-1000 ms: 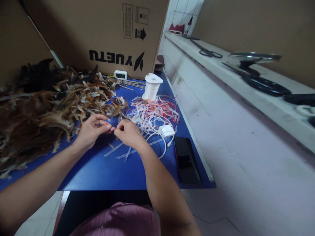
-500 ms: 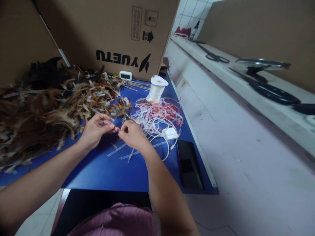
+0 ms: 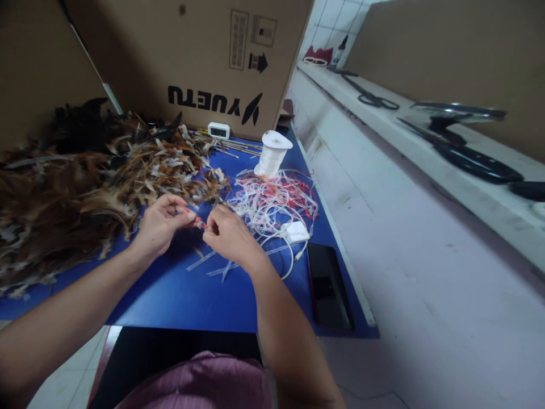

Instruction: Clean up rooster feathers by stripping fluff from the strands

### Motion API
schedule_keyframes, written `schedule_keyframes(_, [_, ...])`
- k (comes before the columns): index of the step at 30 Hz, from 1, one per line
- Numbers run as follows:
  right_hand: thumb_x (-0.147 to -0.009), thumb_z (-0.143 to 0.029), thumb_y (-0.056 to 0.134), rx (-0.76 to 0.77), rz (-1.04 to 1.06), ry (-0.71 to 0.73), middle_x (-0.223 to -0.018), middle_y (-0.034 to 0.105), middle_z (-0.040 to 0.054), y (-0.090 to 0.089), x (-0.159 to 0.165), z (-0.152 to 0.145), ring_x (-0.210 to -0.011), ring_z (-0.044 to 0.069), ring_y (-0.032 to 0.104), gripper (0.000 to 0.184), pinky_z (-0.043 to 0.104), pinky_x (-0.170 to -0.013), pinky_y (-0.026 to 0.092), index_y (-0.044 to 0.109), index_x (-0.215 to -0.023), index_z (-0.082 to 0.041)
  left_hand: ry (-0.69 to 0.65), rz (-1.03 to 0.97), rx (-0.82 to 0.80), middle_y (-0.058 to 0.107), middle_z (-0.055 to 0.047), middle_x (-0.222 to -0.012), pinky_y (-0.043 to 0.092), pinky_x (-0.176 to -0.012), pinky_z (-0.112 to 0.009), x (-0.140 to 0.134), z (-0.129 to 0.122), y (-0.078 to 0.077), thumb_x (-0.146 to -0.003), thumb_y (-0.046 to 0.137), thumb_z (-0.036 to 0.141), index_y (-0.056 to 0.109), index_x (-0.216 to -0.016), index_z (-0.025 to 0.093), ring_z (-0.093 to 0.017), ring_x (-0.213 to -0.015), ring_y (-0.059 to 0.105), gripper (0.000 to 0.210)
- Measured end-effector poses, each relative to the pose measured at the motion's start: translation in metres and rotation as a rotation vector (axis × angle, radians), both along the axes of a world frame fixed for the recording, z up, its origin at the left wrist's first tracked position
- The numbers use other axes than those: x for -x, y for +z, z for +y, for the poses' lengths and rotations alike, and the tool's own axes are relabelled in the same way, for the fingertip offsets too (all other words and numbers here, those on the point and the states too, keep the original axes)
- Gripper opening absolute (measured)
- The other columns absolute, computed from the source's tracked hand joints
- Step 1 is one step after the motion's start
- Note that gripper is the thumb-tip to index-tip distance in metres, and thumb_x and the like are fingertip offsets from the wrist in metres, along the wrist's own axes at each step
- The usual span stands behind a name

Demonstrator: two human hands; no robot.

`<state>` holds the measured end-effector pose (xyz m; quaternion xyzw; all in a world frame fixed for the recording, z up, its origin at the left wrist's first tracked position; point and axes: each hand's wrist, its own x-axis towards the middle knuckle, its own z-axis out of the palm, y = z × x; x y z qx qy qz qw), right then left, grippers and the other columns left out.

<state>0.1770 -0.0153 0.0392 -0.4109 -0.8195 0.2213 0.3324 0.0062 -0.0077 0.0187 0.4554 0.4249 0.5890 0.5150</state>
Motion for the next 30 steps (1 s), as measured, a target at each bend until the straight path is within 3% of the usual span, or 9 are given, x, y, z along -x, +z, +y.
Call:
schedule_keyframes(20, [-0.073,-0.006,0.044,-0.107,-0.073,0.079,-0.08,0.048,0.0013,0.0054,-0.0002,-0.0047,-0.073,0.014,0.046,0.013,0.027,-0.07,0.037,0.046,-0.073,-0.019,0.086,0.006,-0.024,0.062,0.006,-0.057,0.055,-0.058,-0.024,0.0005,0.0013,0.0008,-0.056,0.079,0.015,0.054,-0.079,0.016,-0.012,-0.051,0.065,0.034])
schedule_keyframes(30, [-0.073,-0.007,0.045,-0.082,-0.107,0.066,-0.082,0.049,0.0018,0.0058,0.001,-0.0046,-0.074,0.013,0.047,0.011,0.027,-0.07,0.038,0.047,-0.074,-0.018,0.095,-0.01,-0.007,0.064,0.004,-0.056,0.055,-0.058,-0.025,0.0005,0.003,-0.001,-0.056,0.079,0.014,0.053,-0.079,0.016,-0.014,-0.052,0.065,0.035])
